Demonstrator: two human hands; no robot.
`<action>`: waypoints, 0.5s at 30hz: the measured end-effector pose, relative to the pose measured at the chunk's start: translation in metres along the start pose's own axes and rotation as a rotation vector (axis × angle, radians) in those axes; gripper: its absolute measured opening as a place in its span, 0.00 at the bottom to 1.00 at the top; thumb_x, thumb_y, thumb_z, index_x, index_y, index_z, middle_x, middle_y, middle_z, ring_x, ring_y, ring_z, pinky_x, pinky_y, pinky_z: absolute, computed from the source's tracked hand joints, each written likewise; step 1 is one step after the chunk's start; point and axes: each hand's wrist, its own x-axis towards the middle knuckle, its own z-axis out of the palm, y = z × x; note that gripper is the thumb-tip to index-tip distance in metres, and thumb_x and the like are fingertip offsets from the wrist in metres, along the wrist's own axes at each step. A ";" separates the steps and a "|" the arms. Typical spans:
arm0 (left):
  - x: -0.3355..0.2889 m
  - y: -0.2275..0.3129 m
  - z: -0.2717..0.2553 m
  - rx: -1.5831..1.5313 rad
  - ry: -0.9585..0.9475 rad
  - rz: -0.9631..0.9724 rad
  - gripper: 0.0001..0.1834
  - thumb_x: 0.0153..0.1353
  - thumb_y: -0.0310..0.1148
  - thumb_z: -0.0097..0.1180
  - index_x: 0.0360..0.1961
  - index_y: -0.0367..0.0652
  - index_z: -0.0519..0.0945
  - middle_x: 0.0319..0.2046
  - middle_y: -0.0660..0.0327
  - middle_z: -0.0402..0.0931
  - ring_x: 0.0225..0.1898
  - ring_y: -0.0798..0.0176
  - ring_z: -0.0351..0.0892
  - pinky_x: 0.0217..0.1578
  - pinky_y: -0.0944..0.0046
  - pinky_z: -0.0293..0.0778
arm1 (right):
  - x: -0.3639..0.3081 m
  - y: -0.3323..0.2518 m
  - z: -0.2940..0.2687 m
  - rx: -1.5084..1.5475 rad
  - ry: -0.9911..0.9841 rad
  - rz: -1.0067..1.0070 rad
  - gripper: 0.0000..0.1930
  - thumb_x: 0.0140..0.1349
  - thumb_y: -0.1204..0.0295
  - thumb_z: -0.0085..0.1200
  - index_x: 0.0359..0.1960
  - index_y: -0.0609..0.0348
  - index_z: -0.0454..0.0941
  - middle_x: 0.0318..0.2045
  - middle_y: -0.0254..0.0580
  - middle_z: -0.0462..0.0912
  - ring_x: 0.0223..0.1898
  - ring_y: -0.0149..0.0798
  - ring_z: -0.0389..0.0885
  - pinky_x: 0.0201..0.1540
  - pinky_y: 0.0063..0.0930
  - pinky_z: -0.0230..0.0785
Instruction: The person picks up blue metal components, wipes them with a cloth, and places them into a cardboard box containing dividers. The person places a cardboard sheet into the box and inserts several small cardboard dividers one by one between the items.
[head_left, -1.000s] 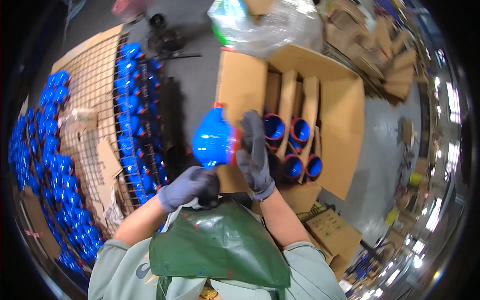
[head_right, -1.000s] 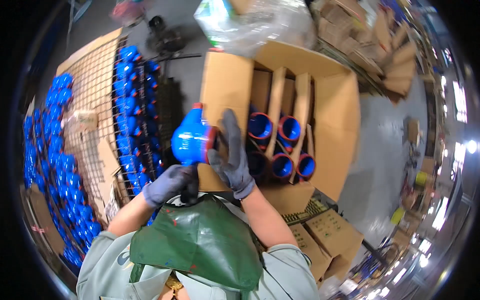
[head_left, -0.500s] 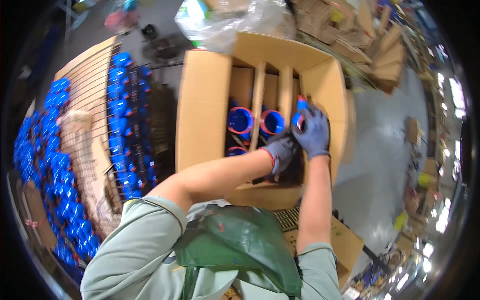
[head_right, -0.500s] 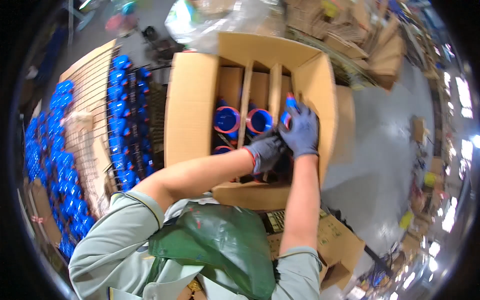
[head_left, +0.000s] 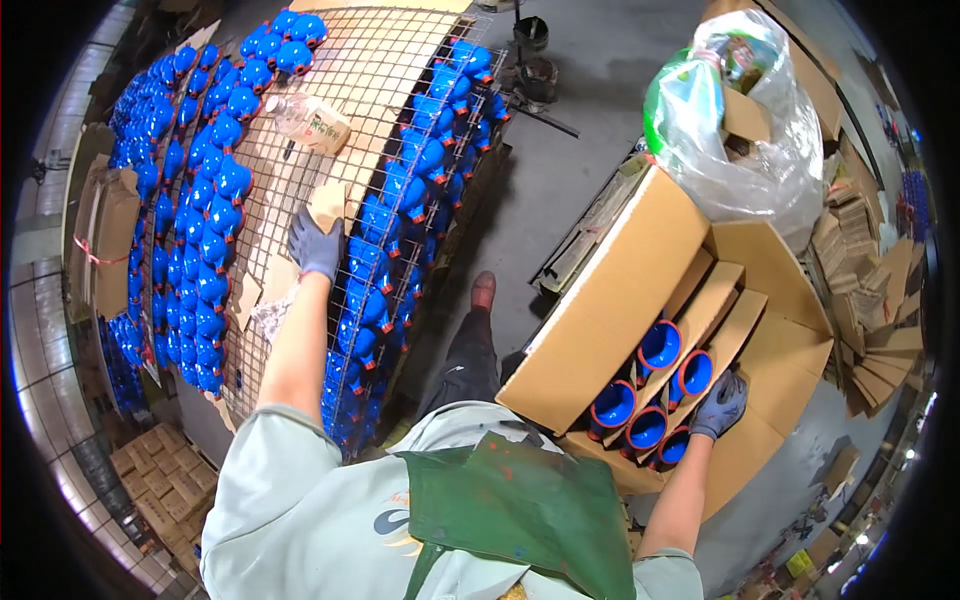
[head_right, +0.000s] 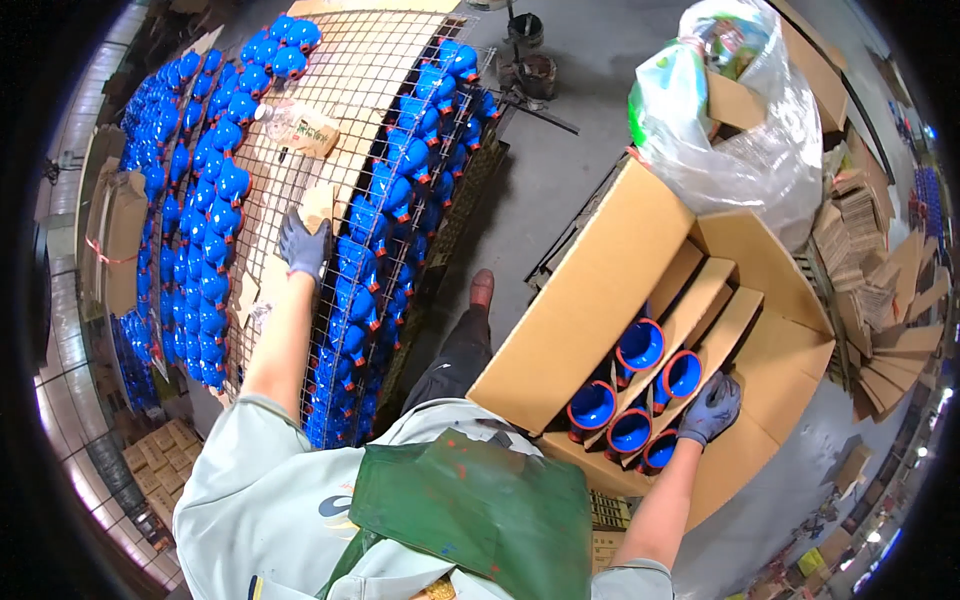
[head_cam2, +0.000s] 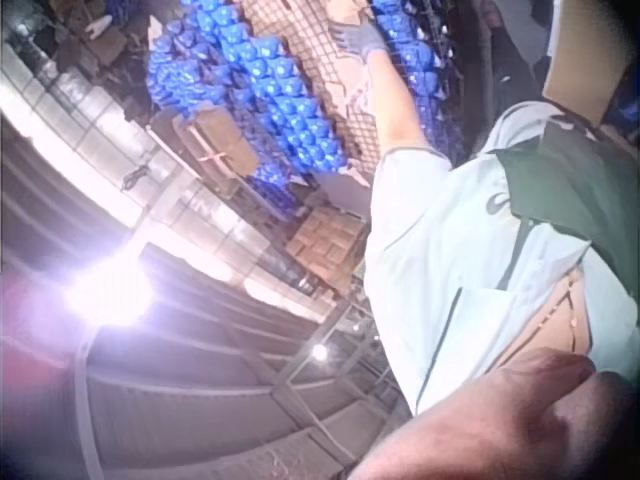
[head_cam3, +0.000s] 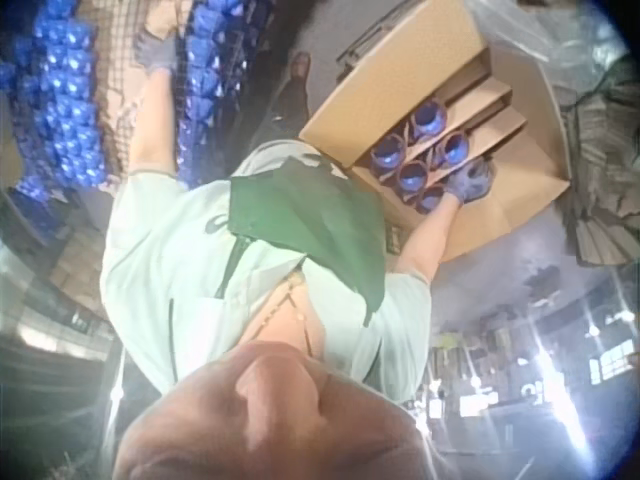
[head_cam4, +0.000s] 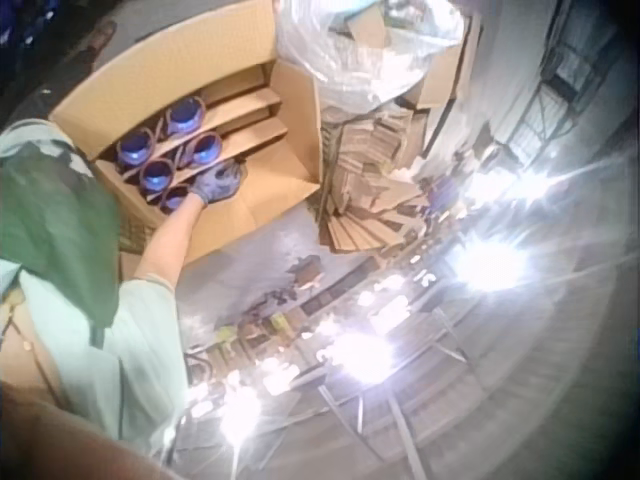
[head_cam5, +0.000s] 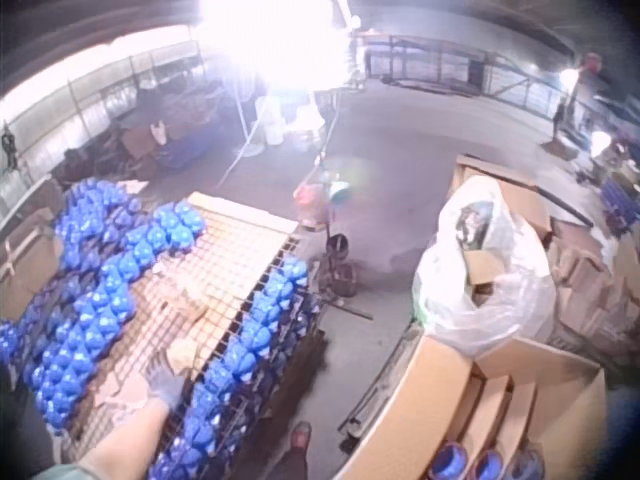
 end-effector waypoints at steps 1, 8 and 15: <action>0.011 0.000 0.010 0.058 -0.101 0.010 0.53 0.54 0.57 0.64 0.74 0.45 0.52 0.66 0.43 0.63 0.68 0.40 0.60 0.69 0.43 0.53 | 0.001 0.006 0.000 -0.014 -0.012 0.011 0.14 0.67 0.64 0.54 0.40 0.65 0.81 0.41 0.52 0.83 0.44 0.52 0.81 0.52 0.38 0.71; 0.013 -0.008 -0.051 -0.271 -0.311 0.111 0.45 0.52 0.41 0.68 0.69 0.45 0.59 0.55 0.37 0.72 0.56 0.33 0.72 0.57 0.45 0.71 | 0.017 -0.034 -0.006 0.248 0.156 -0.023 0.14 0.67 0.76 0.51 0.53 0.67 0.77 0.56 0.50 0.78 0.60 0.48 0.74 0.67 0.41 0.62; -0.053 -0.229 -0.109 0.101 -1.255 -0.051 0.44 0.49 0.51 0.66 0.66 0.44 0.68 0.67 0.41 0.66 0.67 0.44 0.67 0.65 0.52 0.67 | -0.017 -0.237 0.025 0.255 -0.121 -0.510 0.15 0.60 0.74 0.55 0.48 0.62 0.81 0.53 0.52 0.79 0.58 0.54 0.75 0.65 0.49 0.63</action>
